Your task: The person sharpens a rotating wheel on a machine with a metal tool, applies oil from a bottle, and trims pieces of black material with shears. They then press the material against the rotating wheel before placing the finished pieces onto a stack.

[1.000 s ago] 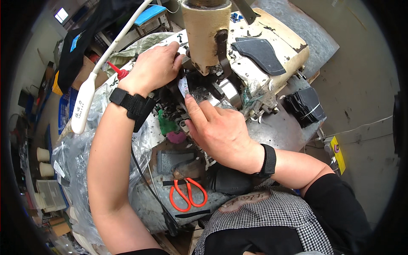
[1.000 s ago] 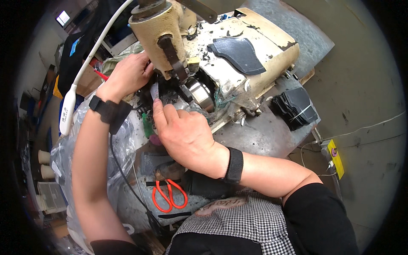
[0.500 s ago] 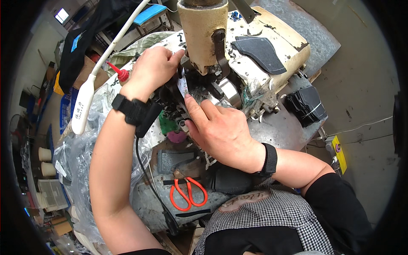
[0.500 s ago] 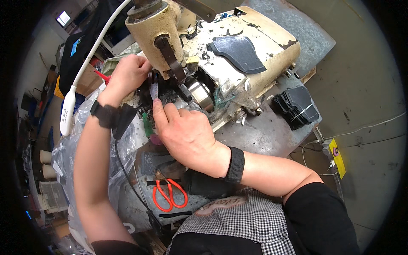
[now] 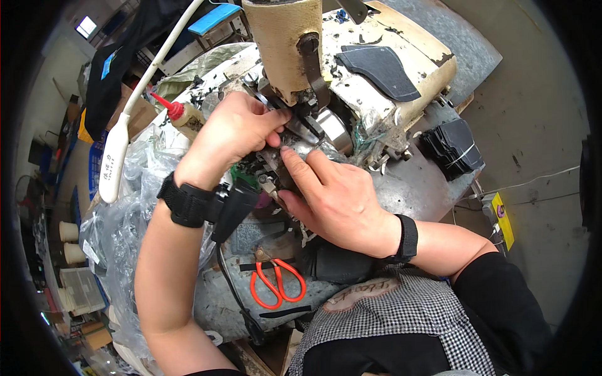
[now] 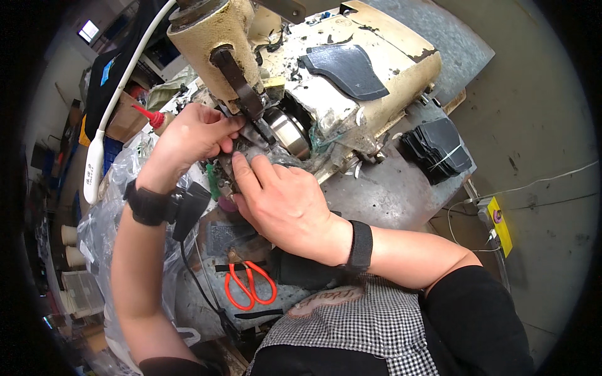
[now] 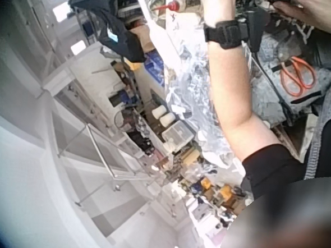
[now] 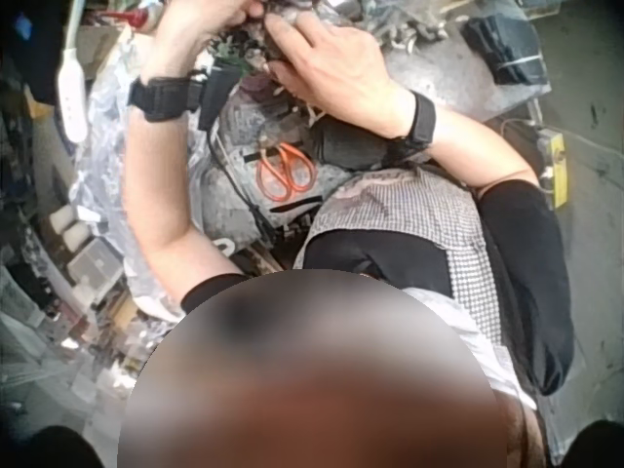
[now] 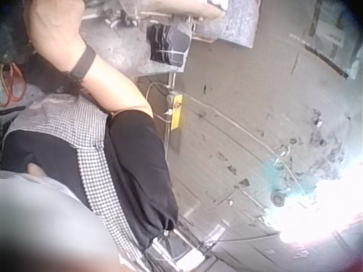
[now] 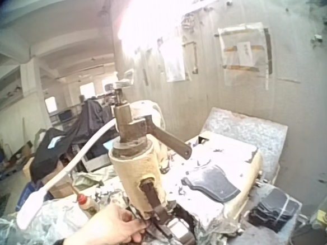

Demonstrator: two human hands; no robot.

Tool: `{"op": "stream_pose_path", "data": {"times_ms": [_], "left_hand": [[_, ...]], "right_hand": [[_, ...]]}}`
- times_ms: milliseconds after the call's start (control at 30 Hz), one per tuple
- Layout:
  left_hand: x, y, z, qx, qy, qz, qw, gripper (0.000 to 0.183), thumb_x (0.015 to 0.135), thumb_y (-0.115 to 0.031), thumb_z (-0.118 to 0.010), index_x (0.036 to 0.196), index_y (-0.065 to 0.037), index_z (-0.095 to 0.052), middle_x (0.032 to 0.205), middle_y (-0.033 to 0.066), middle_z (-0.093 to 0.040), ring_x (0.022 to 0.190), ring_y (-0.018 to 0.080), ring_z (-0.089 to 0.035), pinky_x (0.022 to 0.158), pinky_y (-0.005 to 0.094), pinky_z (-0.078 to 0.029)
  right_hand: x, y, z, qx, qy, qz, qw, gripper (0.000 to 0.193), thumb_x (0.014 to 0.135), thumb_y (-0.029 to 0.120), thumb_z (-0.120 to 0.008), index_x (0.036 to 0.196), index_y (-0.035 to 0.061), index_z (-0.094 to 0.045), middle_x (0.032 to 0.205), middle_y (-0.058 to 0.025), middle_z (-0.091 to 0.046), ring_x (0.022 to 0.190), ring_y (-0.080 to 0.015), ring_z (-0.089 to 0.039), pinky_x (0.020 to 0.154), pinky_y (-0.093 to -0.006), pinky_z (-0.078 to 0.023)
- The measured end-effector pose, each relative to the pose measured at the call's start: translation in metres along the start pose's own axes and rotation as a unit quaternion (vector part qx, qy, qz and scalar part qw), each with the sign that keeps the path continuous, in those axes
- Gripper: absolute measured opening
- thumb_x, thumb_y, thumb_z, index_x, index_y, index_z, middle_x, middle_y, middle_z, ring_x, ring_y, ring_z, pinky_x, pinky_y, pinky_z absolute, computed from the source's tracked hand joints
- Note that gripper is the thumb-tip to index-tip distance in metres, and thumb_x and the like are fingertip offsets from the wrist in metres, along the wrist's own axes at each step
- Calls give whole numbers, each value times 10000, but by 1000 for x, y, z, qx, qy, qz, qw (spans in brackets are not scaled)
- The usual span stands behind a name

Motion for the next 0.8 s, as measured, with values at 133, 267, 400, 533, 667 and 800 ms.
{"op": "stream_pose_path", "data": {"times_ms": [133,267,400,533,667,800], "left_hand": [[1,5,-4,1,-16,0,1000,303,863,-280,-680,732,-12,-627,594,29,-583,459,56,-435,422,214,-299],[2,11,-5,-12,-58,-23,998,325,826,-272,-671,666,11,-665,552,36,-596,461,90,-476,441,254,-353],[0,12,-1,-58,-25,28,998,263,862,-254,-672,753,-21,-618,609,8,-573,458,44,-401,421,210,-277],[2,13,-1,-108,-37,44,993,225,863,-220,-656,760,-23,-616,642,6,-582,462,34,-396,413,202,-260],[0,14,-4,-124,-83,19,989,205,868,-204,-645,794,-14,-621,655,13,-589,465,29,-399,408,192,-253],[0,12,-7,-120,-86,8,989,192,870,-194,-639,812,-11,-624,660,19,-593,464,28,-401,408,190,-260]], "right_hand": [[-7,-5,4,22,-29,-7,999,572,696,142,-756,1208,-9,-549,782,-75,-484,592,-211,-555,497,-328,-458],[-16,-11,8,5,-26,-22,999,590,678,121,-769,1207,-21,-548,790,-75,-492,578,-213,-546,481,-324,-448],[-20,-14,13,-3,-3,-26,1000,516,758,159,-689,1194,-67,-532,831,-99,-492,610,-210,-563,525,-322,-466],[-20,-17,13,-5,-12,-21,1000,550,763,163,-685,1222,-84,-511,822,-99,-482,597,-210,-552,515,-323,-455],[-18,-15,11,-4,7,-11,1000,558,773,166,-673,1236,-92,-499,821,-99,-481,590,-212,-545,512,-323,-452],[-18,-15,10,-3,19,-16,1000,563,774,167,-670,1237,-102,-494,830,-102,-480,593,-212,-544,513,-319,-452]]}}
Point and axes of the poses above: each hand's wrist, its own x-axis towards the middle knuckle, its own z-axis out of the back of the hand, y = z × x, the point moved 1 cm from there along x, towards the middle knuckle
